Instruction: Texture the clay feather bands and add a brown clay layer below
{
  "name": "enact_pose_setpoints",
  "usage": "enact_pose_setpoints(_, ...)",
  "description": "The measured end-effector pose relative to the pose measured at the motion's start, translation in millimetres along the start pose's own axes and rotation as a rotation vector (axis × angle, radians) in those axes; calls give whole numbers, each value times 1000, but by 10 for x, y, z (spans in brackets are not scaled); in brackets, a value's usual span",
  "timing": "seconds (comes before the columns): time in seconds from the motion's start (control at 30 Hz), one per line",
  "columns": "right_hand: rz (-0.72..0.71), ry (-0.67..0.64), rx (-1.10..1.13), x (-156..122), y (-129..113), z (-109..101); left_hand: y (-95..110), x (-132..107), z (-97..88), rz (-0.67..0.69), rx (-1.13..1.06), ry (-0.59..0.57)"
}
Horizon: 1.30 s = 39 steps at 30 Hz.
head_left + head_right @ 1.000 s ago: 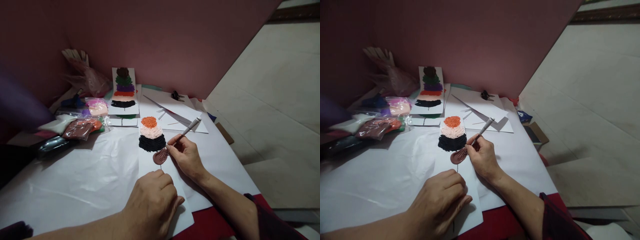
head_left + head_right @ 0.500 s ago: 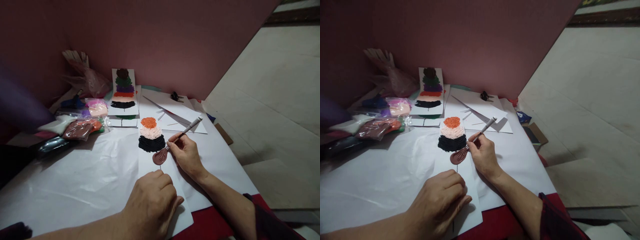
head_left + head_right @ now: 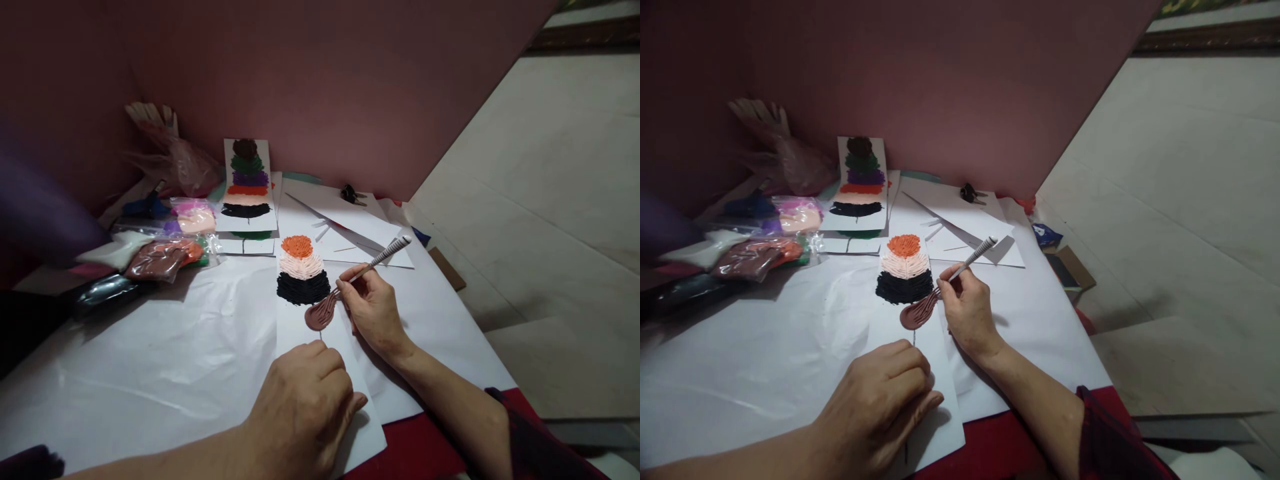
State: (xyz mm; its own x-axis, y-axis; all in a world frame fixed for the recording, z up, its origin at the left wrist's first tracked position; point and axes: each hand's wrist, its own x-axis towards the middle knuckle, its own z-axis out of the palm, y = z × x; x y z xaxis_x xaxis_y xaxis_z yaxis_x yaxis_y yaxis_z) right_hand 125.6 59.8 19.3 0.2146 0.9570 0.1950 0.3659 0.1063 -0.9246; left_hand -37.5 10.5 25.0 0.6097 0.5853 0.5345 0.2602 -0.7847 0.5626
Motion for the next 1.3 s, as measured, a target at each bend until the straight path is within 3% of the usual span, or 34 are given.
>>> enact_pose_setpoints(0.2,25,26,92,-24,-4,1,0,-7,-4,0,-9,-2)
enact_pose_setpoints(0.47,-22,185,224,-30,-70,-22,6,16,-6,9,2,-2)
enact_pose_setpoints(0.77,204,-10,223,-240,-155,-117,-4,9,-12,19,9,6)
enact_pose_setpoints(1.3,291,-89,121,-192,-100,-101,8,12,-20,8,5,5)
